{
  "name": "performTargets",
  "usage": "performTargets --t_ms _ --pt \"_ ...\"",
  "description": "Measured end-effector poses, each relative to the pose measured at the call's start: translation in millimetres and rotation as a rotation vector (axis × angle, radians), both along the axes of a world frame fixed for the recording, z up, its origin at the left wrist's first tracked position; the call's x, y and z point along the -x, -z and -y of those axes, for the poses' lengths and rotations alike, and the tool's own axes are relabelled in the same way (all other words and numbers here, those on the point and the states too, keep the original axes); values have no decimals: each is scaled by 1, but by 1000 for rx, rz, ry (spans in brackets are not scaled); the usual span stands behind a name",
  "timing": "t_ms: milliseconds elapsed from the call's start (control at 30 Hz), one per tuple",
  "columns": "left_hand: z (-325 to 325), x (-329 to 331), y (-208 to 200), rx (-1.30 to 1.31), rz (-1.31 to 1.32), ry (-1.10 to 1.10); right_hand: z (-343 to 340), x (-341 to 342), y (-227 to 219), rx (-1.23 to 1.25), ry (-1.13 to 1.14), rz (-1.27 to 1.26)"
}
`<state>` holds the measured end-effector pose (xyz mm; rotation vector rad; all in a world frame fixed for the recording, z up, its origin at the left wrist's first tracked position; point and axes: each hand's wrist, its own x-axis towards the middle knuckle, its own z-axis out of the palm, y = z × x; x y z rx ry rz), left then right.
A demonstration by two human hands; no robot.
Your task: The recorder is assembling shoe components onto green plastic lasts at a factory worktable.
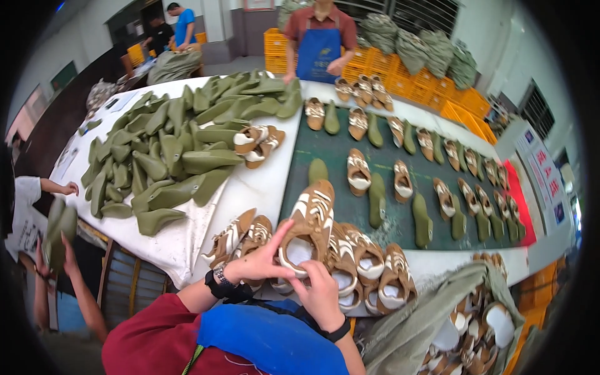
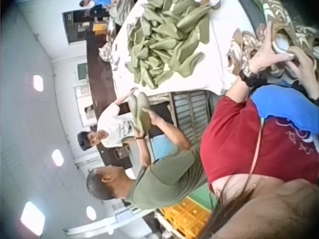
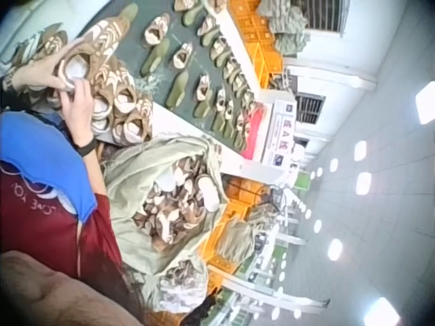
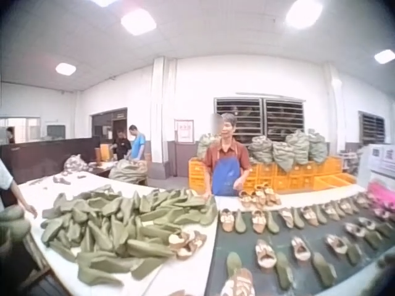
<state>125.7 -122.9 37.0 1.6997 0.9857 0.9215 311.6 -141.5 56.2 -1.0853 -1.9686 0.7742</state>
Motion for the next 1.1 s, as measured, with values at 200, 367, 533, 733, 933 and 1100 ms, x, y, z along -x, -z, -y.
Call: performTargets --t_ms 200,367,533,733,933,1100 --pt "2 30 -5 -40 -297 -86 -10 13 10 52 -115 -26" --pt "-39 90 1 114 -72 -345 -23 16 5 -45 -97 -9" --pt "-130 181 -8 101 37 -443 -18 -3 22 -86 -13 40" --pt "-227 267 19 201 224 -931 -5 -21 -1 -121 131 135" --pt "-211 235 54 -151 -445 -983 5 -75 -18 -44 336 104" --pt "-157 137 2 -429 -419 -395 42 -105 -53 -144 511 143"
